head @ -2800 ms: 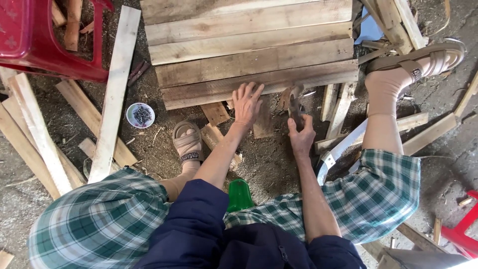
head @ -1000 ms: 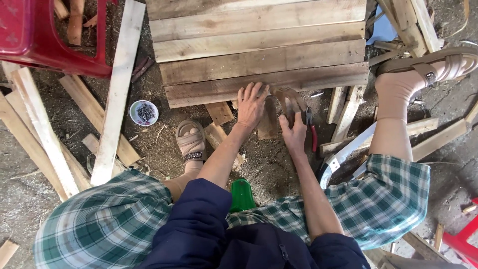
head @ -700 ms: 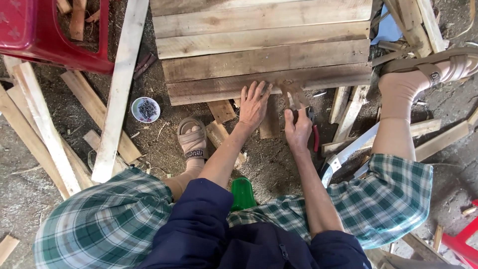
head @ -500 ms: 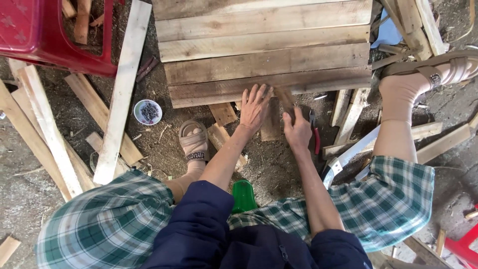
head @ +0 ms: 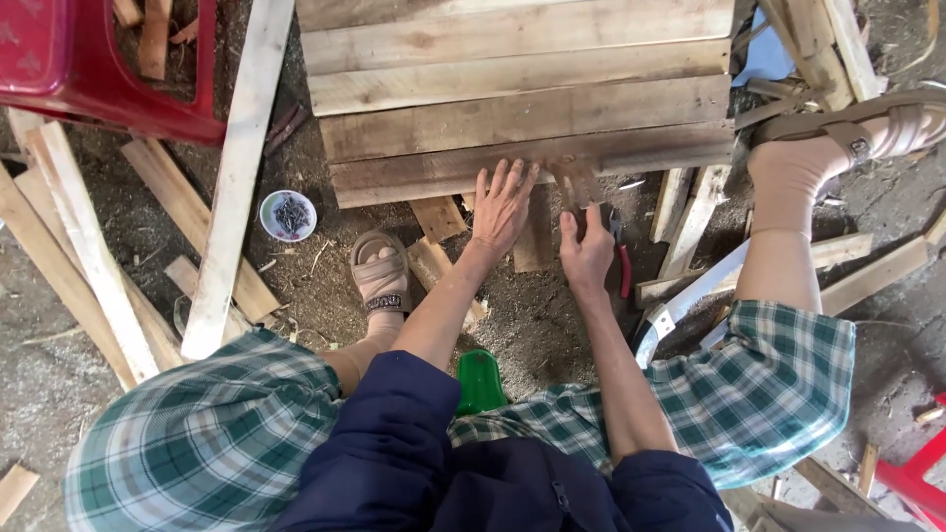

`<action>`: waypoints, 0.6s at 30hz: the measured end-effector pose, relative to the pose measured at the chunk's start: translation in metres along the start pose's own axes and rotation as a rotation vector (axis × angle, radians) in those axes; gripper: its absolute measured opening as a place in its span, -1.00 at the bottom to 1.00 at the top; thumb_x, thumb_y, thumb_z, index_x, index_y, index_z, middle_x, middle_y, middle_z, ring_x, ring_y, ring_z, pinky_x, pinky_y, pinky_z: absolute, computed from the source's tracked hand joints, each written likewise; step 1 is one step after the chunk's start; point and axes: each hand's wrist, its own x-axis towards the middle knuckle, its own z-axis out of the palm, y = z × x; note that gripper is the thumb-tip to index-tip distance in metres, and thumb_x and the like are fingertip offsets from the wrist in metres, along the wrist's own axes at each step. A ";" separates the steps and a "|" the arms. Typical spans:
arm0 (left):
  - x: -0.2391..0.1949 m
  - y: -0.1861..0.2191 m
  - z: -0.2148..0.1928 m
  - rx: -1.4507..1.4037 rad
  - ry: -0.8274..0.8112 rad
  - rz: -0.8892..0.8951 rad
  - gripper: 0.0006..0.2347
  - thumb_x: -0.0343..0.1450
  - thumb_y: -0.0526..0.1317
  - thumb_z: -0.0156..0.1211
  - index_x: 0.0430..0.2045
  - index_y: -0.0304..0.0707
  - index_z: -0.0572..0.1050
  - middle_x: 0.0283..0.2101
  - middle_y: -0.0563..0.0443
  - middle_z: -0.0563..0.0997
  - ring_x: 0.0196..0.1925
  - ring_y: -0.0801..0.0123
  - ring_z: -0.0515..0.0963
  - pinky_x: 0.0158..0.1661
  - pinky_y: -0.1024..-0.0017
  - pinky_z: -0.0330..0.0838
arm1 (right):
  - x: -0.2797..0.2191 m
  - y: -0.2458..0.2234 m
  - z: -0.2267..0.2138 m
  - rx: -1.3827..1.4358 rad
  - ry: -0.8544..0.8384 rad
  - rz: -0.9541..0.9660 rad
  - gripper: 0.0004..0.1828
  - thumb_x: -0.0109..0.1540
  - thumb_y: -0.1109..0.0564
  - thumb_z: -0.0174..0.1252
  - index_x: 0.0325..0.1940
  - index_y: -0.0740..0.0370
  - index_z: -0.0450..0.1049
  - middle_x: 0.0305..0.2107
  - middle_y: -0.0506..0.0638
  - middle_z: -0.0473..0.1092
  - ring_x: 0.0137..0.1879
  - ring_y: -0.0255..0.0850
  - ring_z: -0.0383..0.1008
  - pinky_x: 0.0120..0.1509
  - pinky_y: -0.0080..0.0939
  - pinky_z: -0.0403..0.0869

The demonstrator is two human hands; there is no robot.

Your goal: The person sits on the ground and uses a hammer to drive nails into wooden planks, securing them to a frame. They also use pliers to adjust nails and a ruler to measure alignment while assembling the structure.

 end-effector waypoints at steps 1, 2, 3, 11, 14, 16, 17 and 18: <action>0.002 0.001 -0.002 0.000 0.022 0.008 -0.44 0.43 -0.22 0.21 0.39 -0.04 0.24 0.31 -0.15 0.28 0.42 -0.09 0.23 0.32 -0.19 0.09 | 0.002 -0.005 -0.002 -0.019 0.031 -0.008 -0.65 0.37 -0.21 0.11 0.02 0.07 0.48 -0.40 0.30 0.49 -0.15 0.29 0.54 -0.18 0.19 0.47; 0.002 0.000 0.003 0.001 0.027 0.010 -0.44 0.43 -0.22 0.21 0.39 -0.04 0.24 0.31 -0.15 0.28 0.42 -0.09 0.23 0.32 -0.19 0.09 | 0.003 -0.004 -0.004 -0.019 0.036 -0.011 -0.65 0.37 -0.21 0.11 0.02 0.07 0.48 -0.40 0.30 0.49 -0.15 0.29 0.54 -0.18 0.19 0.47; 0.002 -0.001 0.009 -0.005 0.043 0.009 -0.44 0.41 -0.22 0.21 0.37 -0.03 0.26 0.31 -0.14 0.28 0.42 -0.08 0.23 0.32 -0.19 0.09 | 0.005 -0.005 -0.006 -0.040 -0.025 0.017 -0.59 0.37 -0.25 0.07 0.00 0.10 0.47 -0.42 0.32 0.49 -0.19 0.33 0.54 -0.19 0.24 0.45; 0.006 -0.022 -0.010 -0.020 -0.018 0.097 -0.44 0.38 -0.33 0.18 0.35 -0.01 0.28 0.30 -0.08 0.29 0.41 0.01 0.24 0.32 -0.06 0.08 | -0.002 0.019 -0.007 0.033 -0.028 -0.062 -0.64 0.32 -0.05 0.20 0.13 0.12 0.45 -0.26 0.33 0.50 -0.06 0.33 0.52 -0.06 0.22 0.47; 0.003 -0.044 -0.003 -0.078 -0.021 0.155 -0.40 0.36 -0.36 0.20 0.36 0.12 0.29 0.30 -0.04 0.35 0.46 0.01 0.21 0.37 -0.06 0.05 | 0.001 0.039 -0.012 0.038 -0.150 -0.073 -0.44 0.27 -0.15 0.26 0.27 0.08 0.34 -0.10 0.31 0.49 0.04 0.36 0.50 0.05 0.27 0.47; -0.005 -0.057 0.001 -0.020 0.017 0.045 -0.40 0.38 -0.36 0.23 0.36 0.19 0.29 0.34 -0.08 0.29 0.48 -0.05 0.13 0.36 -0.20 0.00 | -0.003 0.059 -0.008 -0.188 -0.066 -0.103 -0.44 0.23 -0.03 0.35 0.29 -0.05 0.38 -0.25 0.24 0.54 -0.10 0.25 0.58 -0.05 0.24 0.48; -0.007 -0.060 0.000 -0.021 0.012 0.041 -0.40 0.38 -0.36 0.23 0.36 0.19 0.29 0.34 -0.08 0.29 0.48 -0.05 0.13 0.36 -0.20 0.00 | -0.005 0.050 -0.013 -0.188 -0.072 -0.102 -0.44 0.23 -0.03 0.35 0.29 -0.05 0.38 -0.25 0.24 0.54 -0.10 0.25 0.58 -0.05 0.24 0.48; -0.008 -0.062 0.001 -0.012 0.024 0.041 -0.47 0.38 -0.34 0.22 0.28 0.22 0.36 0.33 -0.05 0.27 0.46 -0.11 0.15 0.32 -0.29 0.03 | -0.005 0.042 -0.019 -0.233 -0.086 -0.163 -0.40 0.25 0.02 0.31 0.36 -0.08 0.34 -0.20 0.21 0.54 -0.08 0.22 0.57 -0.05 0.23 0.50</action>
